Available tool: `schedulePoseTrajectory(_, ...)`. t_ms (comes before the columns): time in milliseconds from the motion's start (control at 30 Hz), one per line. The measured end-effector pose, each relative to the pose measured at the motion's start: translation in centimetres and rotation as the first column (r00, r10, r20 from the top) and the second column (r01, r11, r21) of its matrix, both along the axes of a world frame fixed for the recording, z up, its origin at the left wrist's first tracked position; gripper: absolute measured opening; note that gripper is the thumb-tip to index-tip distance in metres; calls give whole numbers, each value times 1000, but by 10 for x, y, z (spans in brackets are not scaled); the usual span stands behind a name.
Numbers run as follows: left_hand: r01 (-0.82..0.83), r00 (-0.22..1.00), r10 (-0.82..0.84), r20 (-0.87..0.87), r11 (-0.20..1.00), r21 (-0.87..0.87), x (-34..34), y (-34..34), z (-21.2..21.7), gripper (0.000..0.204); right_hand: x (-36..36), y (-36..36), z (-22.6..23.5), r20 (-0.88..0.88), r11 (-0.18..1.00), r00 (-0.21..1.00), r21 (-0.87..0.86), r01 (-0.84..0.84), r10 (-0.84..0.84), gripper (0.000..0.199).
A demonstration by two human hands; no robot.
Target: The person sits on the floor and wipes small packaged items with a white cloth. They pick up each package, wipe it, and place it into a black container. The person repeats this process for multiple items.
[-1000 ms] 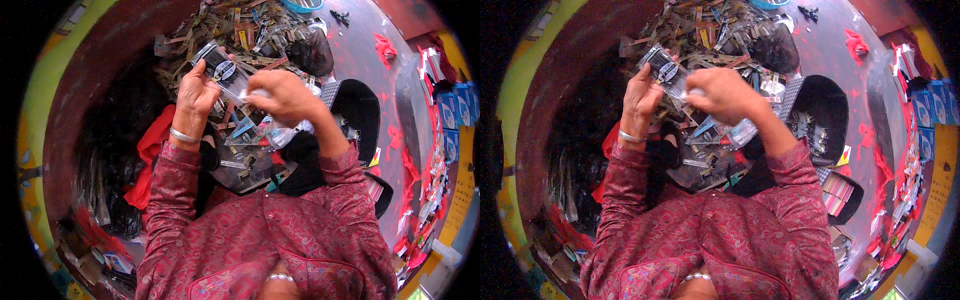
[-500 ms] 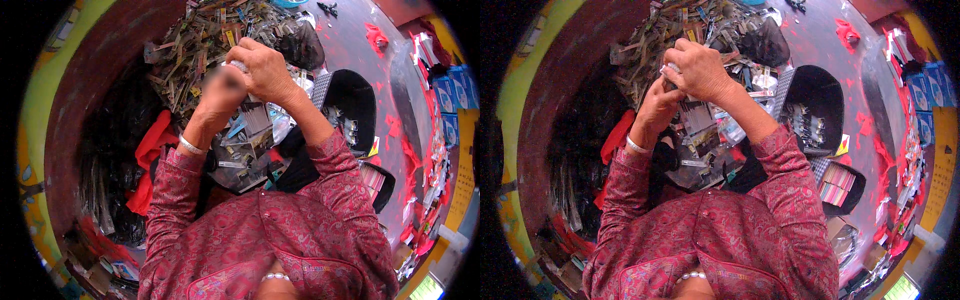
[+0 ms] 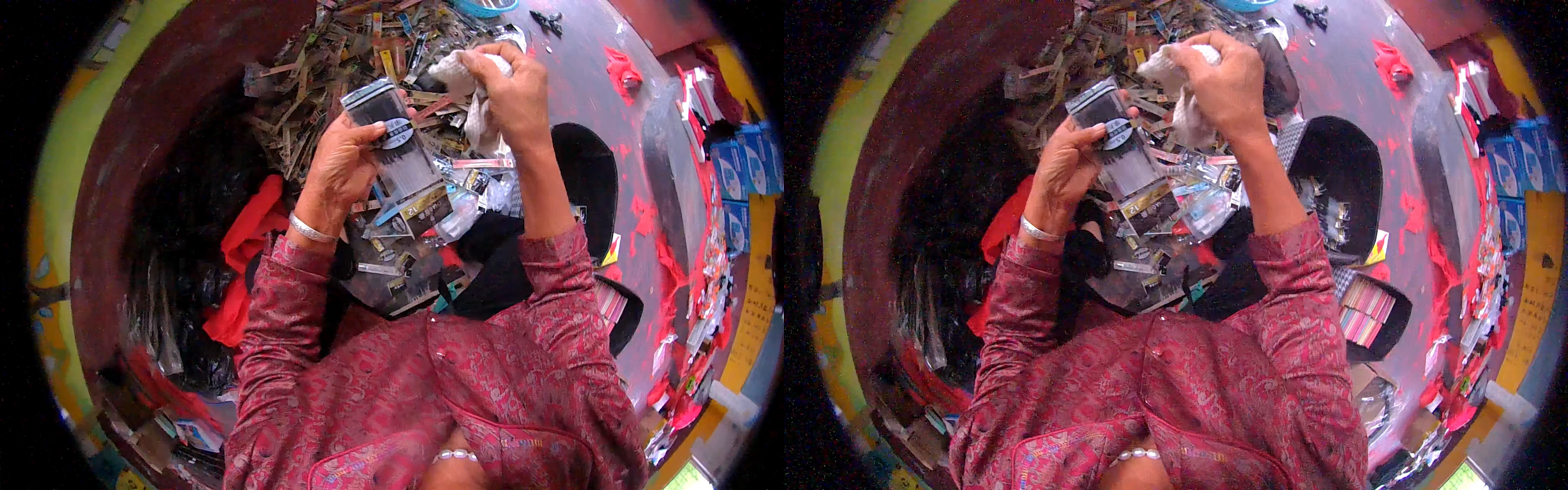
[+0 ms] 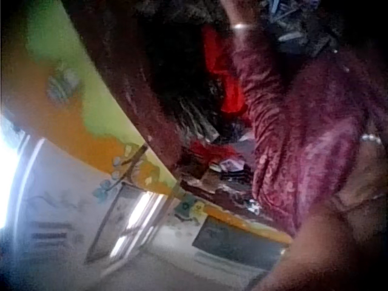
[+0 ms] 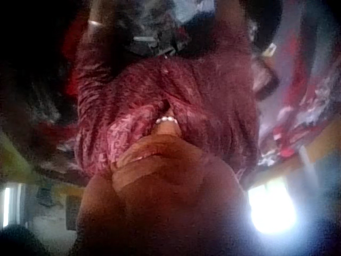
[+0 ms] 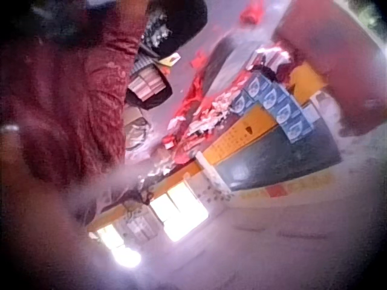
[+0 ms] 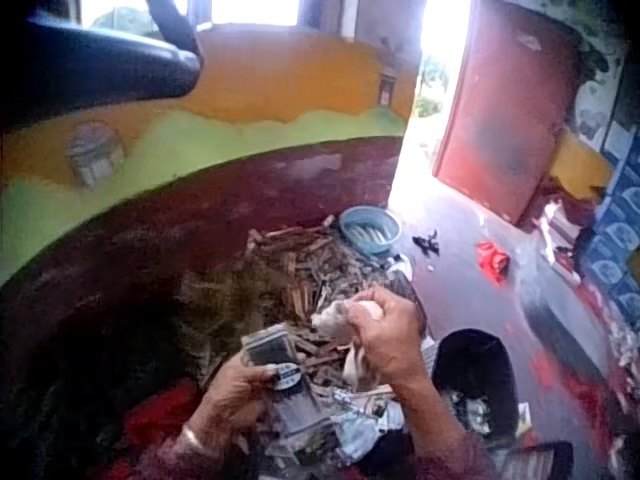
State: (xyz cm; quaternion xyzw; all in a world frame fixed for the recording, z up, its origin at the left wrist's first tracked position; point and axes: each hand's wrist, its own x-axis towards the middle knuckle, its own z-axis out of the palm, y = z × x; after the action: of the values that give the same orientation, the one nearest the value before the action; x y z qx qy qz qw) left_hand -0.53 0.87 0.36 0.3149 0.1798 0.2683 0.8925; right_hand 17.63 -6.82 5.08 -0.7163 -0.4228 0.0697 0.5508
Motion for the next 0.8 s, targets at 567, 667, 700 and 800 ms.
schedulePoseTrajectory(567,3,997,30,76,917,-400,0,0,-4,50,-74,19,-33,648,944,687,-201,-261,328,11)
schedulePoseTrajectory(667,116,984,-42,174,890,-441,-7,8,-19,42,-79,19,-35,674,878,586,-211,-431,449,11)
schedulePoseTrajectory(700,193,966,-82,246,862,-470,-11,12,-29,39,-78,18,-38,643,853,591,-202,-482,486,10)
schedulePoseTrajectory(800,201,973,-117,199,852,-483,-12,20,-35,39,-72,11,-28,522,746,551,-302,-594,651,11)
